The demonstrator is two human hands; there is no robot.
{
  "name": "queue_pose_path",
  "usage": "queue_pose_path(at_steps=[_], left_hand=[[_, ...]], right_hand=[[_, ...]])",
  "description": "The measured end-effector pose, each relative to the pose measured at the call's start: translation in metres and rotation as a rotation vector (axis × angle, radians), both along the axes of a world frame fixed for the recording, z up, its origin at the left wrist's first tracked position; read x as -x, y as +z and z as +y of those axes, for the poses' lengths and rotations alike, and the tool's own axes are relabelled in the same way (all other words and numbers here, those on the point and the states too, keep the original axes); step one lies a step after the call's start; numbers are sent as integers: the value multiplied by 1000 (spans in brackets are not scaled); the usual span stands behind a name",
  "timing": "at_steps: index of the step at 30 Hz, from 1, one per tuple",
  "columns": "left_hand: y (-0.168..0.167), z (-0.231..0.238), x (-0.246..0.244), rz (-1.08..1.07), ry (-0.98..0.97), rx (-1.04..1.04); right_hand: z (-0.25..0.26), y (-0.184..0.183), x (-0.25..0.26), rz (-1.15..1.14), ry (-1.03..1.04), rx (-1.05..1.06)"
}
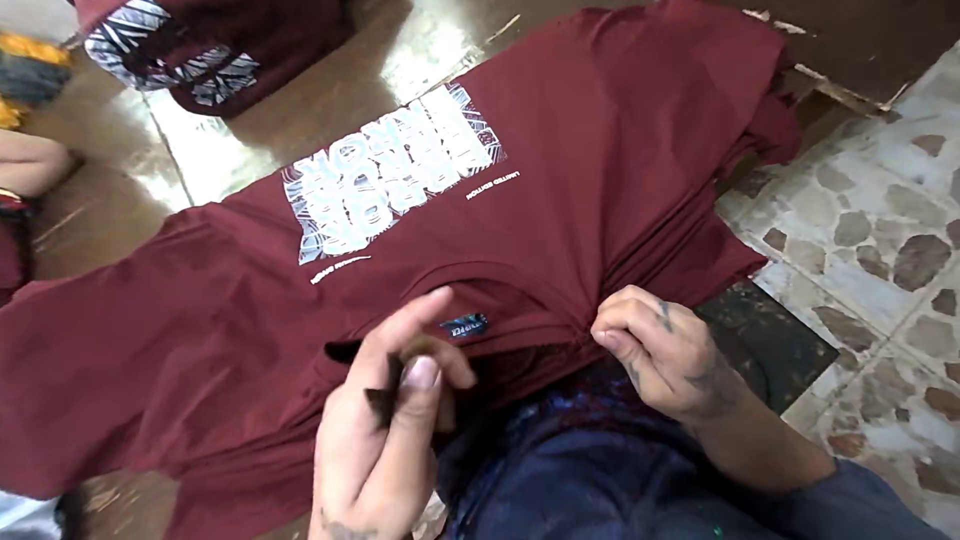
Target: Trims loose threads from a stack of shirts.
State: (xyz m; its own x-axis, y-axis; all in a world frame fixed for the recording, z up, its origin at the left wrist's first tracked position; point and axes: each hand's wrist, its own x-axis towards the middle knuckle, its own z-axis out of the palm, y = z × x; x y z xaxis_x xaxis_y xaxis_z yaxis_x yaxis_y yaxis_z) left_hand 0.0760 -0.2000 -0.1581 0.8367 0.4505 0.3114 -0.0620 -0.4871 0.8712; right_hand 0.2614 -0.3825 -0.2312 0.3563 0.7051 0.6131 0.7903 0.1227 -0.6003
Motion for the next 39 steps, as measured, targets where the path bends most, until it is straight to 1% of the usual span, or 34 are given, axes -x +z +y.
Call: queue_pose_path(at_steps=[2,3,5,7,10,12,16,18,22,26,28,34,39], left_hand=[[3,8,-2,159,73,-284],[3,10,-5,228,105,-388],[4,11,-13,293,117,-480],[6,13,-20,265,96,-439],[7,14,-29,143,65,-239],[1,15,-32,111,76,-183],[-21,15,-27,168,71,-79],[-30,10,-26,159,82,-73],[-31,5,-22,111,118,-38],[-33,5,-21,137,133,-71],[-33,5,-20,159,138,-90],[-27,5,-28,253,96,-174],[-27,4,-35,310,96,-302]], right_hand=[[2,-4,-2,25,21,9],[3,-6,-4,39,45,-2],[4,-7,-8,70,73,-54],[5,-3,-8,66,57,-118],[8,8,-9,-12,-10,-196],[11,15,-12,-48,-12,-210],[14,21,-19,-104,-20,-196],[16,24,-21,-124,-21,-156],[26,32,-20,-157,-47,-112],[36,22,-16,-211,-92,102],[34,14,-16,-192,-79,143],[23,2,-14,-159,-46,117],[21,-2,-16,-96,-5,-26]])
